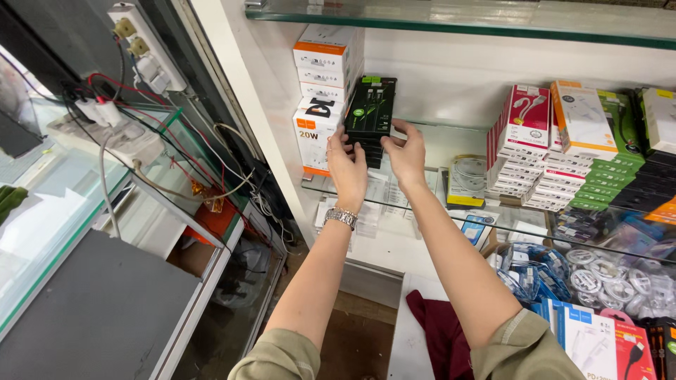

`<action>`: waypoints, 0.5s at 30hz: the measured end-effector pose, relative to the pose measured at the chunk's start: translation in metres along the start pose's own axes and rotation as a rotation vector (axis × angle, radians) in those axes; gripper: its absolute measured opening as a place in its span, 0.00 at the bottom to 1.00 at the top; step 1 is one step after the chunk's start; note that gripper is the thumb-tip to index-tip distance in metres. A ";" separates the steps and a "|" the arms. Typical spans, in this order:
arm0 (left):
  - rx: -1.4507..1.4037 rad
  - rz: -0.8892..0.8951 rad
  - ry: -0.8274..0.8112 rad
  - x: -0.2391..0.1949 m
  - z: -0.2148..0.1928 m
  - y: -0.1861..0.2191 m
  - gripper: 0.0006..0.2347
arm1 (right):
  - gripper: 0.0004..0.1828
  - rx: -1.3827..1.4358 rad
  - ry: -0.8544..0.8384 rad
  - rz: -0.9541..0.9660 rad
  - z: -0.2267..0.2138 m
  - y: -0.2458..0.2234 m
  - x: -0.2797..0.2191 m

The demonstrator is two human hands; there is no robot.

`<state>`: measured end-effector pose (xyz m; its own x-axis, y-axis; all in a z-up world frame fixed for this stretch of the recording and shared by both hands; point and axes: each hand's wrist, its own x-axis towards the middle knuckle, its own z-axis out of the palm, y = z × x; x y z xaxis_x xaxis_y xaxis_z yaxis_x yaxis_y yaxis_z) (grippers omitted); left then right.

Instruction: The person wipes the surfaces of various small product boxes with a maroon cloth and places them on a glass shelf. The person handles black, blue, white, red, and green boxes one at a time, wiping each before stacking them on the shelf.

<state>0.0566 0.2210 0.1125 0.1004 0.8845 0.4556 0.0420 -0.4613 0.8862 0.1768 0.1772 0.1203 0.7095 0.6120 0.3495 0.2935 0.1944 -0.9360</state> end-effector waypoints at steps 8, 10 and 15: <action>0.355 0.216 -0.178 0.003 0.012 0.000 0.28 | 0.31 -0.418 -0.061 -0.258 0.013 0.005 0.016; 0.387 0.204 -0.195 0.005 0.013 0.001 0.30 | 0.33 -0.422 -0.113 -0.251 0.011 0.005 0.018; 0.281 0.215 -0.108 -0.006 0.016 0.010 0.32 | 0.35 -0.106 -0.231 0.009 -0.006 0.005 0.011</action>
<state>0.0721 0.2104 0.1170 0.2408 0.7595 0.6042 0.2783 -0.6505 0.7067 0.1894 0.1804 0.1197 0.5506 0.7746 0.3113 0.3619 0.1145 -0.9251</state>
